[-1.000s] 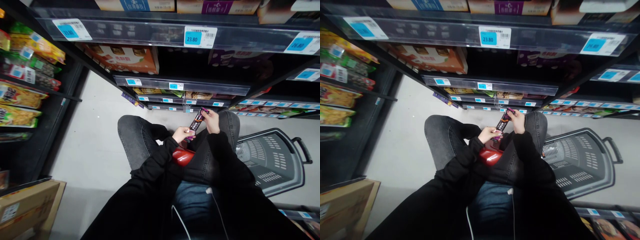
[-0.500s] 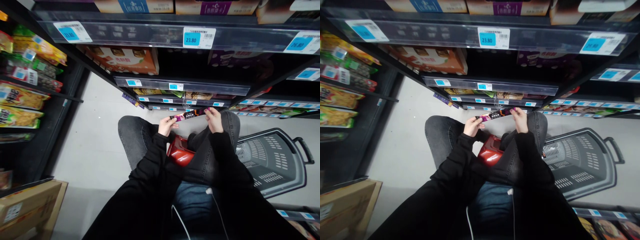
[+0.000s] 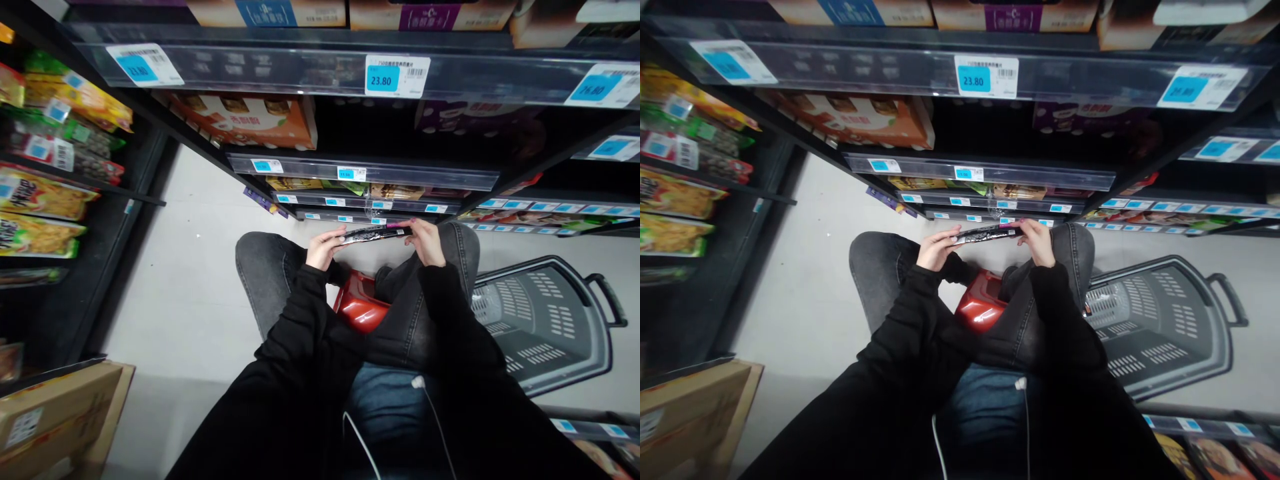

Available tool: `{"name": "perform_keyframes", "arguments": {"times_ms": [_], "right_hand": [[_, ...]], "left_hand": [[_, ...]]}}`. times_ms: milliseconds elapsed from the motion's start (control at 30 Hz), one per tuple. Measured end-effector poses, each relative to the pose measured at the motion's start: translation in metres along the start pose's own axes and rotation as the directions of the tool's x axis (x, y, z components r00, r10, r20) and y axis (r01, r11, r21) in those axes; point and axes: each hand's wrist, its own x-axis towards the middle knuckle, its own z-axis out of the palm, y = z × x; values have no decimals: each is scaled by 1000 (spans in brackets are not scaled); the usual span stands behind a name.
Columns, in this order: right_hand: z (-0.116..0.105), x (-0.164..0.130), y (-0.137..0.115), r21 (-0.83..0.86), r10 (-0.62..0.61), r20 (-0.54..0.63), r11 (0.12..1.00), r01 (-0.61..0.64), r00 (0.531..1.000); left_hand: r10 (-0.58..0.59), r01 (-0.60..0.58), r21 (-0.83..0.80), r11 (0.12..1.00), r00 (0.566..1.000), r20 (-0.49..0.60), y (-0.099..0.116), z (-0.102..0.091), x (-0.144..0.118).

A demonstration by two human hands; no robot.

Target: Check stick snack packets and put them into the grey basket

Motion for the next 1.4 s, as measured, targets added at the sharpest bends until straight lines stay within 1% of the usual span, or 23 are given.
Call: {"name": "perform_keyframes", "arguments": {"times_ms": [100, 200, 333, 433, 567, 800, 933, 1067, 1233, 1333, 1400], "right_hand": [[2, 1, 4, -81, -7, -11, 997, 6, 1000], [3, 2, 5, -118, -23, -26, 993, 20, 999], [3, 3, 6, -112, -34, -56, 993, 28, 998], [2, 4, 8, -104, -24, -79, 994, 16, 997], [1, 6, 11, -105, -3, -93, 994, -7, 996], [0, 6, 10, -15, 0, -81, 1000, -1, 997], [0, 6, 11, 39, -14, -86, 999, 17, 996], [0, 7, 13, 53, -11, -95, 998, 16, 995], [-1, 7, 14, 60, -9, -87, 998, 15, 996], [0, 6, 12, 77, -19, -81, 997, 25, 997], [1, 4, 10, 80, -40, -85, 996, 47, 996]], "left_hand": [[11, -11, -11, 1000, 1000, 2, -2, -1, 3], [-19, 19, -34, 999, 1000, 1, -4, -3, 4], [-85, 85, -23, 996, 996, -1, -6, -2, 4], [-93, 92, -8, 996, 995, -20, -7, 0, 3], [-27, 28, 21, 999, 997, -67, -9, 1, 4], [101, -101, 7, 995, 993, -62, -8, 4, 2], [107, -108, -27, 994, 993, -49, -5, 5, 0], [103, -107, -70, 992, 993, -54, -4, 5, 1], [109, -113, -65, 991, 991, -75, -3, 7, -1], [147, -151, -54, 987, 987, -58, -3, 8, -2], [203, -204, -17, 979, 979, -28, -4, 8, -2]]}}
